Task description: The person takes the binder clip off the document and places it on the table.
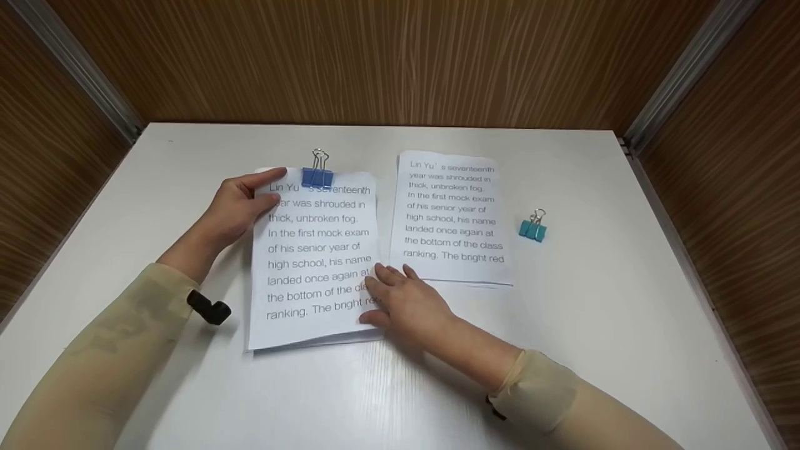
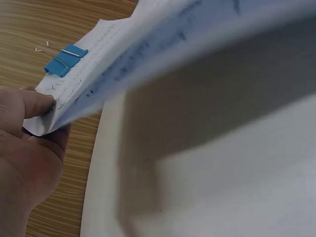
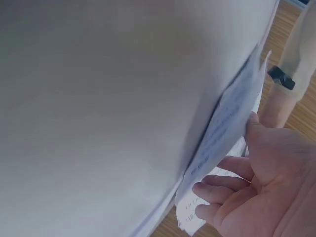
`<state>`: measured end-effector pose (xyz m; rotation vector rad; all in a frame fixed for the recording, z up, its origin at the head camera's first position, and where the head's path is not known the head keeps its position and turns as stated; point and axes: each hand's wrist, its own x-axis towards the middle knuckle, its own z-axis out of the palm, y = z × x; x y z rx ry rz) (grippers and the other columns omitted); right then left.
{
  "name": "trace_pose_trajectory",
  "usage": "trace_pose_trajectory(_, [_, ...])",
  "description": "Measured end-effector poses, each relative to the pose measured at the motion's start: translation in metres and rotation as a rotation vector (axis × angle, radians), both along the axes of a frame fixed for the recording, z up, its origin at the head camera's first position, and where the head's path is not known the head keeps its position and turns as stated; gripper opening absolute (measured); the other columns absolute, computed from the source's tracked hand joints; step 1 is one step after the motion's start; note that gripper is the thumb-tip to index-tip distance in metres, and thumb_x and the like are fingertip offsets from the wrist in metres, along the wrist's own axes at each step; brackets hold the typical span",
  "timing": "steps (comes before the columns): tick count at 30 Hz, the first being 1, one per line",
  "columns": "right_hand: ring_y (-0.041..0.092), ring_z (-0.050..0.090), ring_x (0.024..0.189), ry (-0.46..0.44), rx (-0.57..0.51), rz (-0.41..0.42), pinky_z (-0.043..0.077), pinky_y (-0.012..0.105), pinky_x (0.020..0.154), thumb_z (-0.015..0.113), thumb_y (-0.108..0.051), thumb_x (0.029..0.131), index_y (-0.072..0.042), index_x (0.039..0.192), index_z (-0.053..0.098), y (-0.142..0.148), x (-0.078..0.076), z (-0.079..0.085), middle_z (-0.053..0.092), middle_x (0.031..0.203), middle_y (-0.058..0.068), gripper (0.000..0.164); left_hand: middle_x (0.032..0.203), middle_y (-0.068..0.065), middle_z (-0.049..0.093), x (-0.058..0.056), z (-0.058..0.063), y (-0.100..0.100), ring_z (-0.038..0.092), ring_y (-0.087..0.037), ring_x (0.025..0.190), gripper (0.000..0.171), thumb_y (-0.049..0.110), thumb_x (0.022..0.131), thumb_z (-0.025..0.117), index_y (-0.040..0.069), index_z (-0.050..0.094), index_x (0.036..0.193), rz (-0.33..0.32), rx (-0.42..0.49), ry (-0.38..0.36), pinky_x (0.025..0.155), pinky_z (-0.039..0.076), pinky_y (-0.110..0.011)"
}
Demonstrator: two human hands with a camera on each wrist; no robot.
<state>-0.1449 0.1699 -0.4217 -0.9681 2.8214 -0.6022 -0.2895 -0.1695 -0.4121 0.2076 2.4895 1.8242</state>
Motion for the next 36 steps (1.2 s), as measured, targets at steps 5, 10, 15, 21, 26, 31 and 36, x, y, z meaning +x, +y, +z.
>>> trace_pose_trajectory(5, [0.053, 0.048, 0.141, -0.008, -0.018, -0.058, 0.033, 0.061, 0.121, 0.076, -0.042, 0.098, -0.003, 0.148, 0.061, 0.006, -0.007, 0.015, 0.053, 0.157, 0.02, 0.065, 0.157, 0.001, 0.056, 0.002, 0.005, -0.001, 0.044, -0.014, 0.15, 0.05, -0.002, 0.1, 0.063, 0.019, 0.067, 0.145, -0.02, 0.044, -0.002, 0.125, 0.03, -0.031])
trace_pose_trajectory(10, [0.052, 0.052, 0.138, 0.023, -0.101, -0.108, 0.038, 0.061, 0.118, 0.08, -0.038, 0.095, -0.002, 0.148, 0.061, 0.012, -0.023, 0.031, 0.056, 0.154, 0.018, 0.067, 0.156, 0.001, 0.057, 0.005, 0.01, 0.002, 0.044, -0.013, 0.15, 0.049, 0.0, 0.101, 0.064, 0.019, 0.067, 0.146, -0.031, 0.032, 0.008, 0.125, 0.03, -0.03])
trace_pose_trajectory(15, [0.039, 0.061, 0.134, 0.072, -0.215, -0.144, 0.049, 0.053, 0.111, 0.086, -0.027, 0.091, -0.003, 0.148, 0.062, 0.017, -0.051, 0.051, 0.062, 0.147, 0.016, 0.066, 0.154, 0.001, 0.059, 0.009, 0.013, 0.008, 0.048, -0.013, 0.146, 0.049, -0.001, 0.101, 0.064, 0.019, 0.068, 0.145, -0.061, 0.072, 0.009, 0.123, 0.033, -0.03])
trace_pose_trajectory(21, [0.032, 0.06, 0.138, 0.002, -0.36, -0.222, 0.046, 0.049, 0.115, 0.085, -0.025, 0.094, -0.008, 0.152, 0.059, 0.015, -0.087, 0.074, 0.063, 0.148, 0.011, 0.066, 0.151, 0.0, 0.062, 0.014, 0.016, 0.012, 0.062, -0.017, 0.131, 0.05, -0.002, 0.1, 0.065, 0.019, 0.068, 0.145, -0.108, 0.143, -0.01, 0.104, 0.052, -0.029])
trace_pose_trajectory(26, [0.026, 0.062, 0.135, -0.101, -0.529, -0.225, 0.046, 0.043, 0.116, 0.085, -0.024, 0.094, -0.009, 0.152, 0.059, 0.003, -0.115, 0.087, 0.065, 0.146, 0.01, 0.065, 0.147, -0.001, 0.064, 0.019, 0.018, 0.014, 0.071, -0.022, 0.114, 0.049, -0.002, 0.1, 0.065, 0.019, 0.068, 0.145, -0.128, 0.175, -0.02, 0.086, 0.059, -0.027])
trace_pose_trajectory(31, [0.025, 0.063, 0.134, -0.183, -0.611, -0.204, 0.046, 0.041, 0.116, 0.085, -0.022, 0.094, -0.01, 0.153, 0.058, -0.006, -0.136, 0.094, 0.066, 0.145, 0.01, 0.066, 0.144, -0.001, 0.066, 0.024, 0.022, 0.016, 0.073, -0.024, 0.111, 0.049, 0.0, 0.101, 0.065, 0.022, 0.068, 0.145, -0.149, 0.176, -0.028, 0.084, 0.06, -0.028])
trace_pose_trajectory(36, [0.023, 0.063, 0.133, -0.237, -0.639, -0.168, 0.05, 0.037, 0.112, 0.082, -0.021, 0.096, -0.01, 0.154, 0.057, -0.013, -0.151, 0.098, 0.066, 0.145, 0.008, 0.065, 0.14, -0.002, 0.069, 0.027, 0.024, 0.017, 0.073, -0.025, 0.111, 0.048, 0.002, 0.102, 0.065, 0.023, 0.067, 0.145, -0.167, 0.162, -0.019, 0.086, 0.06, -0.029])
